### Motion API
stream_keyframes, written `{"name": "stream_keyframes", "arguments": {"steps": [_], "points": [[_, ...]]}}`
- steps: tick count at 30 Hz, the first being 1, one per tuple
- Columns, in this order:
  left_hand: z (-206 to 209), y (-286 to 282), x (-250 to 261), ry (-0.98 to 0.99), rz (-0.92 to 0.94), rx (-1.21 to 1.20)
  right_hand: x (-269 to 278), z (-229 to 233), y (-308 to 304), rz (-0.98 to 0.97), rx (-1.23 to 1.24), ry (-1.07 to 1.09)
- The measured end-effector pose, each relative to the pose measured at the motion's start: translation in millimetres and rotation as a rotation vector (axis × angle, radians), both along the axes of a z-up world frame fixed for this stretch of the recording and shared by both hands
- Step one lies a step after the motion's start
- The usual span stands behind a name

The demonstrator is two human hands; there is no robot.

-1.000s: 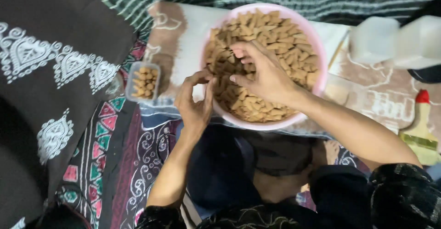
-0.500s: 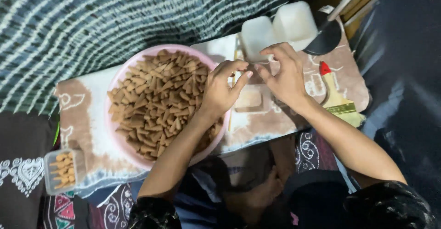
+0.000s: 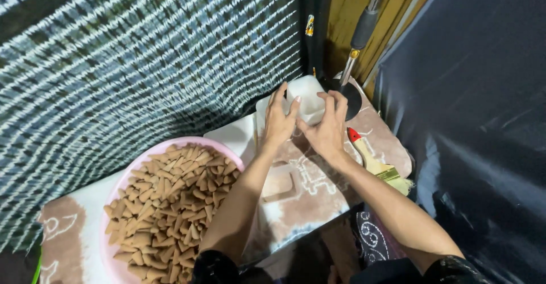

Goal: The person is organizing and packing incense cones from a large bowl into smaller plastic containers, using a brush and a stick to assist.

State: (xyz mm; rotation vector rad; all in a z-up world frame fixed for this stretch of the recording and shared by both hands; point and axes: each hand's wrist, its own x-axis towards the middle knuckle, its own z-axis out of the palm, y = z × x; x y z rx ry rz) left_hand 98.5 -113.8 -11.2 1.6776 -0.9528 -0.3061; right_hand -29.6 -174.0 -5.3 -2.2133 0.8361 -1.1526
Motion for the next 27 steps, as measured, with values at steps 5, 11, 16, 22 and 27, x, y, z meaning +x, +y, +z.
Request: {"name": "stream_keyframes", "arguments": {"steps": [5,11,16,22,27], "points": [[-7.5,-1.3,3.6,0.009,-0.005,0.046,1.0,-7.9,-2.2,-0.014,0.05,-0.004],[-6.1,-0.5,5.8,0.06,-0.01,0.072,4.8,-15.6,-5.9,-0.028,0.121,-0.006],[-17.3,-2.8,8.9,0.088,-0.006,0.013,7.2,-12.6,-1.5,-0.04,0.154,-0.025],[-34.5,-10.3,15.8,0.102,0.0,-0.077,6.6,-8.7,-1.5,-0.049,0.168,-0.03],[-5.1,-0.6,5.0,0.149,0.015,-0.106,3.3,13.5,8.3,-0.054,0.142,-0.088]]}}
